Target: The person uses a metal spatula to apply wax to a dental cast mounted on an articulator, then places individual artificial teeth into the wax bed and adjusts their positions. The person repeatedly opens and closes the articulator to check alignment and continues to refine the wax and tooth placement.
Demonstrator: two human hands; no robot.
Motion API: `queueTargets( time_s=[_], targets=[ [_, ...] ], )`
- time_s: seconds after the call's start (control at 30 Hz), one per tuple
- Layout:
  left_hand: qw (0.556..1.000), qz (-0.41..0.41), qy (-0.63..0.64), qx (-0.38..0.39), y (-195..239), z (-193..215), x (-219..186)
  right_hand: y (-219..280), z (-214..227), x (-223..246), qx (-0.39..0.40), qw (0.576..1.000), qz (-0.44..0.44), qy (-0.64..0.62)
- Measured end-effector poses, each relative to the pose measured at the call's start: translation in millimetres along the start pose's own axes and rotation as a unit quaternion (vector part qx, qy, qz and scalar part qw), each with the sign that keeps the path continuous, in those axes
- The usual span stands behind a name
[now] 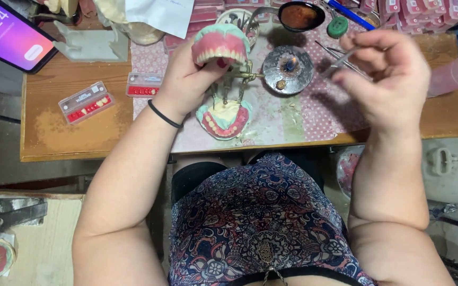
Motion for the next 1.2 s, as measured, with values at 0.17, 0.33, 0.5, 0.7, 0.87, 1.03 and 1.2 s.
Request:
queueTargets(
  time_s=[0.17,0.33,0.5,0.7,0.87,1.03,1.2],
  targets=[
    [0.996,-0.012,0.085,-0.035,3,4,7,-10,11,-30,-0.205,0.969,0.012,-0.139],
    [0.983,0.025,0.176,-0.055,8,4,17,-14,7,-54,-0.256,0.937,-0.099,-0.216],
    [0.989,-0.032,0.128,-0.073,6,11,4,-15,3,-66,-0.234,0.931,-0.137,-0.243],
    [0.989,-0.028,0.12,-0.085,9,11,6,-17,-1,-66,-0.217,0.939,-0.138,-0.23],
    [0.987,-0.053,0.111,-0.107,11,16,-2,-7,-3,-57,-0.234,0.924,-0.123,-0.276],
    [0.978,-0.043,0.148,-0.14,14,24,3,15,-40,-29,-0.209,0.931,-0.035,-0.297],
    [0.965,-0.008,0.215,-0.148,16,22,13,29,-94,0,-0.105,0.936,0.026,-0.334]
  ],
)
Point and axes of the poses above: each hand's wrist, its own y-axis away from the middle knuckle, its own z-axis out of the back of the hand, x = y × z, the point moved 8 cm from there along -y, towards the middle knuckle, and after that the axes turned 9 degrees about x, right-handed, at the moved point
